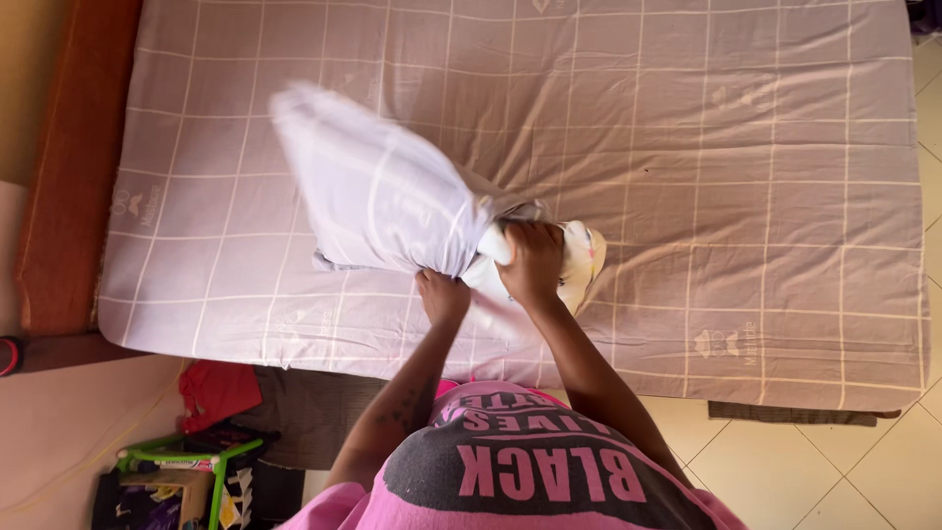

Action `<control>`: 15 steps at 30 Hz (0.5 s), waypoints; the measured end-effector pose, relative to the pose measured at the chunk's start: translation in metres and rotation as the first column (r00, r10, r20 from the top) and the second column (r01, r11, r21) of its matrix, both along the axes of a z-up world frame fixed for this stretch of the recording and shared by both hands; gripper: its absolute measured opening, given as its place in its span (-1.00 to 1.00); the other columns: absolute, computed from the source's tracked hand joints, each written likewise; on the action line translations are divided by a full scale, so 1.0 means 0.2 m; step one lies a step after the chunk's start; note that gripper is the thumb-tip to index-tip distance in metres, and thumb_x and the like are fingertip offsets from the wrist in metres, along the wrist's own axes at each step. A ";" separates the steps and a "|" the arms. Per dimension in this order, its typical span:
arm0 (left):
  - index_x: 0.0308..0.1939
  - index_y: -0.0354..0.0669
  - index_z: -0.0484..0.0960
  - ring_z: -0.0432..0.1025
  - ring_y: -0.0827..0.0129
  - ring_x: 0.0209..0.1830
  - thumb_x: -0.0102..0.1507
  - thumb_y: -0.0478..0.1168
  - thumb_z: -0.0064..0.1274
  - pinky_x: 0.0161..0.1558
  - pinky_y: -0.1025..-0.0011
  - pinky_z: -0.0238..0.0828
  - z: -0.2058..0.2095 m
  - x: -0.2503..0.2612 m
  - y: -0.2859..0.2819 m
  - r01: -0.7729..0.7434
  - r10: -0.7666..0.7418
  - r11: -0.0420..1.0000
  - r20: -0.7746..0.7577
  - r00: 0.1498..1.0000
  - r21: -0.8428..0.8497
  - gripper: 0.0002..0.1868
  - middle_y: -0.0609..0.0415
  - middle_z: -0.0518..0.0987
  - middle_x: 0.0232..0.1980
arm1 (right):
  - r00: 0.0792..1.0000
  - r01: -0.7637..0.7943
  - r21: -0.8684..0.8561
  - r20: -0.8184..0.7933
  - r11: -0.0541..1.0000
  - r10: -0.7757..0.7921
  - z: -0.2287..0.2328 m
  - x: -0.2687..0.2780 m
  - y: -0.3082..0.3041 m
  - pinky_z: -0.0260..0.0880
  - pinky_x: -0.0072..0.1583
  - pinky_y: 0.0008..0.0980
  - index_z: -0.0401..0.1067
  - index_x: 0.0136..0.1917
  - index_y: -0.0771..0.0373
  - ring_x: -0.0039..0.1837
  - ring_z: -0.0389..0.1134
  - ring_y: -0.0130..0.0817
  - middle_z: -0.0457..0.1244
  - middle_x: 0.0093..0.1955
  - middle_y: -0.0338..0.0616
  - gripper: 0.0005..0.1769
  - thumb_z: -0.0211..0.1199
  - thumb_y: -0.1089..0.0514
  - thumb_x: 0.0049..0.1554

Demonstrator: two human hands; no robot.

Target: The person removes a pillow from its case on a bed, folds the pillowcase, and then strips the bedsheet from the mattress before placing the items in a laundry basket.

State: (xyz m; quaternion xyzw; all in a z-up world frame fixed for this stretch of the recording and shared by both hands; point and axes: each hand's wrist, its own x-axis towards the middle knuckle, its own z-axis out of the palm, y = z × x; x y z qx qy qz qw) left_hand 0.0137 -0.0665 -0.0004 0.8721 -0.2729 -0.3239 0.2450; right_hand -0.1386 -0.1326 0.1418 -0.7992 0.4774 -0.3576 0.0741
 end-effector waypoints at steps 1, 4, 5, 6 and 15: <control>0.27 -0.47 0.24 0.26 -0.31 0.36 0.18 -0.09 0.15 0.31 -0.12 0.20 0.07 -0.04 0.01 0.012 0.021 0.991 0.237 0.971 -0.135 -0.27 -0.46 0.25 0.40 | 0.997 -0.042 -0.065 -0.071 0.997 0.037 0.05 0.00 0.02 0.16 0.16 -0.13 0.44 -0.08 0.20 0.03 0.34 -0.11 0.34 -0.10 -0.16 -0.68 0.46 0.27 -0.11; 0.40 -0.61 0.08 -0.08 -0.25 0.53 -0.01 0.00 0.24 0.39 -0.30 -0.25 0.28 -0.09 0.02 0.239 0.088 0.806 0.509 0.856 -0.541 0.08 -0.51 0.11 0.49 | 0.969 -0.004 -0.068 -0.248 0.998 -0.013 0.03 0.00 0.07 0.13 0.23 -0.13 0.42 -0.11 0.15 0.06 0.30 -0.17 0.31 -0.11 -0.21 -0.68 0.41 0.30 -0.15; 0.40 -0.61 0.08 -0.08 -0.25 0.53 -0.01 0.00 0.24 0.39 -0.30 -0.25 0.34 -0.11 0.01 0.232 0.085 0.813 0.503 0.860 -0.534 0.08 -0.51 0.11 0.49 | 0.967 -0.008 -0.057 -0.256 0.998 -0.007 0.00 -0.01 0.09 0.13 0.23 -0.13 0.42 -0.11 0.15 0.06 0.30 -0.17 0.31 -0.11 -0.21 -0.68 0.41 0.30 -0.15; 0.35 -0.18 0.30 -0.04 -0.13 0.58 0.08 -0.14 0.17 0.45 -0.29 -0.28 0.39 -0.12 -0.03 0.457 -0.015 0.767 0.700 0.714 -0.450 -0.24 -0.19 0.22 0.51 | 0.978 -0.005 -0.040 -0.209 0.999 -0.003 -0.03 -0.01 0.11 0.12 0.22 -0.12 0.43 -0.06 0.18 0.06 0.29 -0.16 0.31 -0.09 -0.19 -0.64 0.41 0.28 -0.17; -0.16 0.04 0.69 0.34 0.18 0.35 0.11 -0.33 0.14 0.49 -0.18 -0.20 0.65 -0.01 -0.14 0.583 -0.104 0.696 0.744 0.660 -0.419 -0.76 0.22 0.58 0.09 | 0.988 -0.040 -0.012 -0.149 0.999 0.038 -0.16 -0.08 0.13 0.09 0.18 -0.13 0.41 -0.15 0.14 0.03 0.27 -0.18 0.27 -0.14 -0.22 -0.71 0.42 0.29 -0.14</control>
